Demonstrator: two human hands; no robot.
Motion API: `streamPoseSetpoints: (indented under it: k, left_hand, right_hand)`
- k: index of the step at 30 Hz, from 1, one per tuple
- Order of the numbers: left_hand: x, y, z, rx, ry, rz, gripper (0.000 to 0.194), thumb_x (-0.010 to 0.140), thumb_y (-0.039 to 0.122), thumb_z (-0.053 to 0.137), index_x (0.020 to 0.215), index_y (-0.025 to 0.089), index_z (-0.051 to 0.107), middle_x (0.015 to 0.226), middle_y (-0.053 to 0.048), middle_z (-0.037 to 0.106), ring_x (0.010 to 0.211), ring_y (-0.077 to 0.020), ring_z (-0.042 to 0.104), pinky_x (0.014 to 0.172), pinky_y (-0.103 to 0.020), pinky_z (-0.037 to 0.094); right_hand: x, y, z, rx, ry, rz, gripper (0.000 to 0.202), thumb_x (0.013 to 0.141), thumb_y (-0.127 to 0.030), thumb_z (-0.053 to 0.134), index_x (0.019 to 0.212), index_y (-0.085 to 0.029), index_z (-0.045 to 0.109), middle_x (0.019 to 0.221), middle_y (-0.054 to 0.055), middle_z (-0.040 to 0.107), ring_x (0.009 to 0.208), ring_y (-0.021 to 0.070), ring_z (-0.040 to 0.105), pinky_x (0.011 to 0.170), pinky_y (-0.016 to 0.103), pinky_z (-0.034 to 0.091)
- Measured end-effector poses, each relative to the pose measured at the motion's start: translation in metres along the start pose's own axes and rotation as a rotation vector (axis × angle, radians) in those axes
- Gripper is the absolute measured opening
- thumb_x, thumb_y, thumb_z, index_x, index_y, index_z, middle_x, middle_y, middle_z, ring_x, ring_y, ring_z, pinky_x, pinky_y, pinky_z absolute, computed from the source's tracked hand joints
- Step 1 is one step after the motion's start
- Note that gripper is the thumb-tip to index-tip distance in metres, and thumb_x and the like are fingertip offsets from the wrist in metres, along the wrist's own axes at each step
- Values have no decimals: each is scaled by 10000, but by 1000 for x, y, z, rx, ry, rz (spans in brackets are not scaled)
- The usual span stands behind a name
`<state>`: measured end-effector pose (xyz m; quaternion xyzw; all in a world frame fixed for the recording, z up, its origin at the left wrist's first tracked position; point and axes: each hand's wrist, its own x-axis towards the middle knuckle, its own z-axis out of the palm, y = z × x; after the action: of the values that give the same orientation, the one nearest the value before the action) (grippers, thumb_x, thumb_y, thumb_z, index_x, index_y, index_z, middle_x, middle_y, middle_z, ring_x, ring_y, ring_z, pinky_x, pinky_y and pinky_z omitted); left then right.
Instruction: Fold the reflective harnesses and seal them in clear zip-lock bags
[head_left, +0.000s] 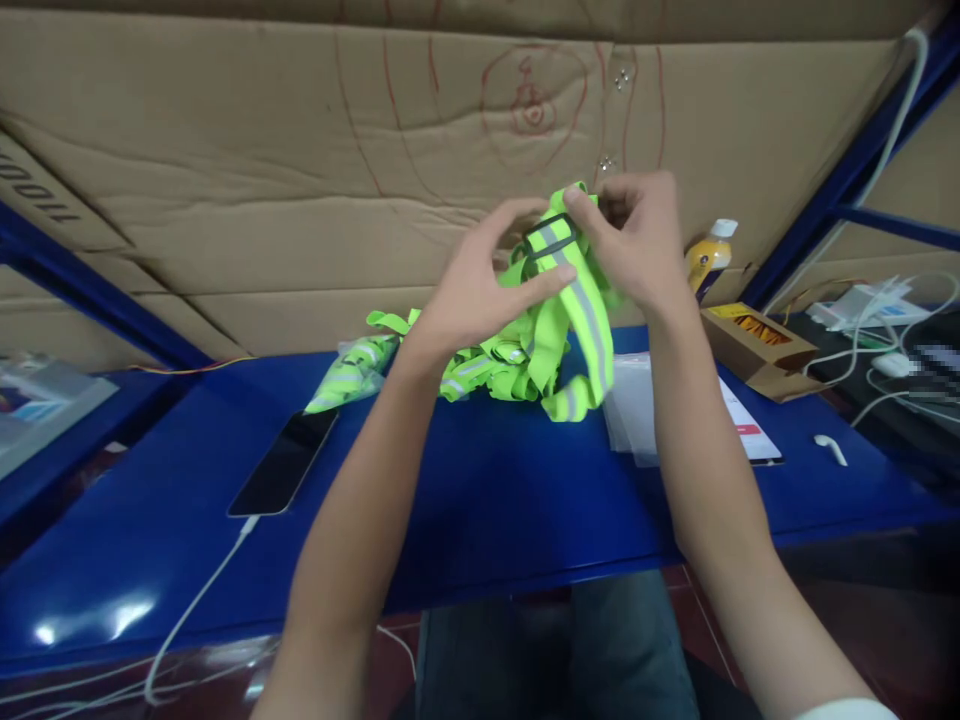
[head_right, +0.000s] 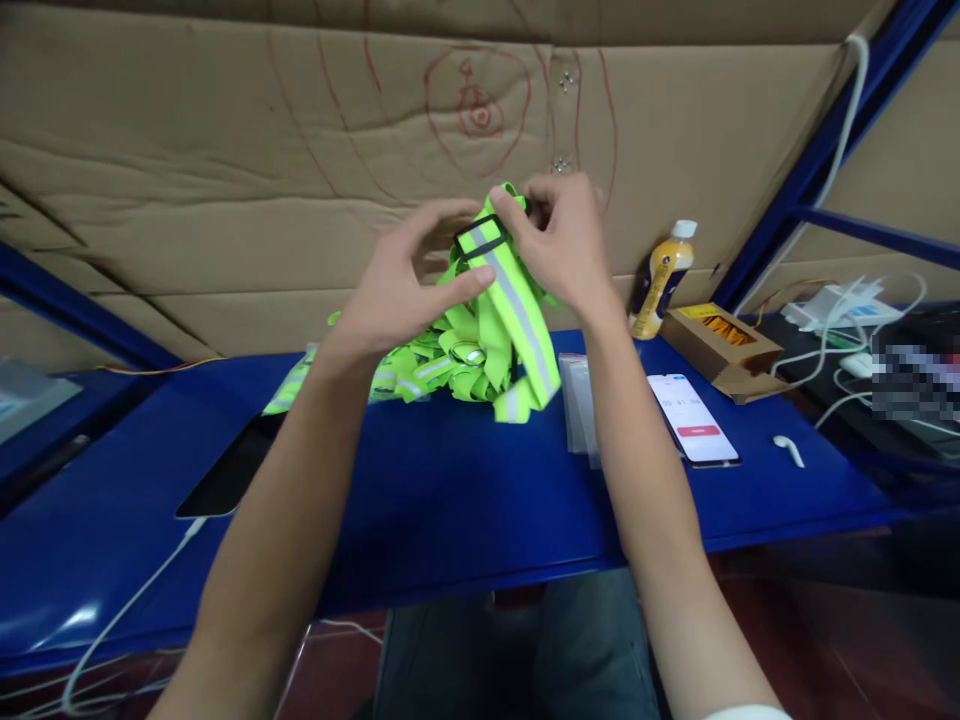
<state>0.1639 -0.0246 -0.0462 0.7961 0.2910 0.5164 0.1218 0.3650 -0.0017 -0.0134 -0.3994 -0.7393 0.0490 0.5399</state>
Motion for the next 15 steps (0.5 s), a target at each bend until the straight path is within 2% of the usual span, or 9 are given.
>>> streamPoseSetpoints:
  k: [3, 6, 8, 12, 15]
  left_hand:
    - [5, 3, 12, -132, -64, -67, 578, 900, 638, 785, 1317, 258, 660, 1365, -104, 702, 1351, -350, 635, 1108, -490, 534]
    - [4, 4, 12, -102, -96, -114, 502, 857, 555, 845, 1214, 227, 715, 1238, -98, 750, 1230, -344, 684, 1048, -471, 567]
    - [1, 1, 3, -94, -151, -133, 442, 852, 511, 845, 1165, 217, 741, 1191, -86, 767, 1176, -334, 700, 1029, -464, 575]
    - [-6, -14, -30, -85, -243, -249, 364, 817, 414, 844, 1101, 199, 767, 1126, -78, 784, 1086, -318, 733, 971, -451, 599]
    - [-9, -20, -44, 50, -154, -337, 382, 782, 345, 842, 1121, 194, 751, 1149, -102, 779, 1075, -324, 733, 978, -480, 596]
  right_hand:
    - [-7, -9, -5, -8, 24, -61, 655, 941, -632, 728, 549, -269, 348, 567, -29, 297, 598, 160, 280, 585, 353, 249]
    - [-9, -13, -9, 54, -9, -111, 683, 942, -632, 738, 541, -264, 325, 576, -44, 261, 601, 144, 222, 611, 351, 198]
    - [-8, -12, -13, 74, -24, -107, 693, 940, -586, 769, 528, -257, 321, 581, -52, 234, 610, 134, 201, 622, 346, 166]
    - [-4, -6, -24, 52, -8, -45, 664, 968, -381, 791, 496, -236, 348, 551, -66, 225, 586, 113, 179, 615, 345, 145]
    - [-3, -4, -28, 27, 58, -50, 683, 1002, -334, 747, 489, -231, 309, 551, -68, 203, 590, 107, 166, 621, 350, 141]
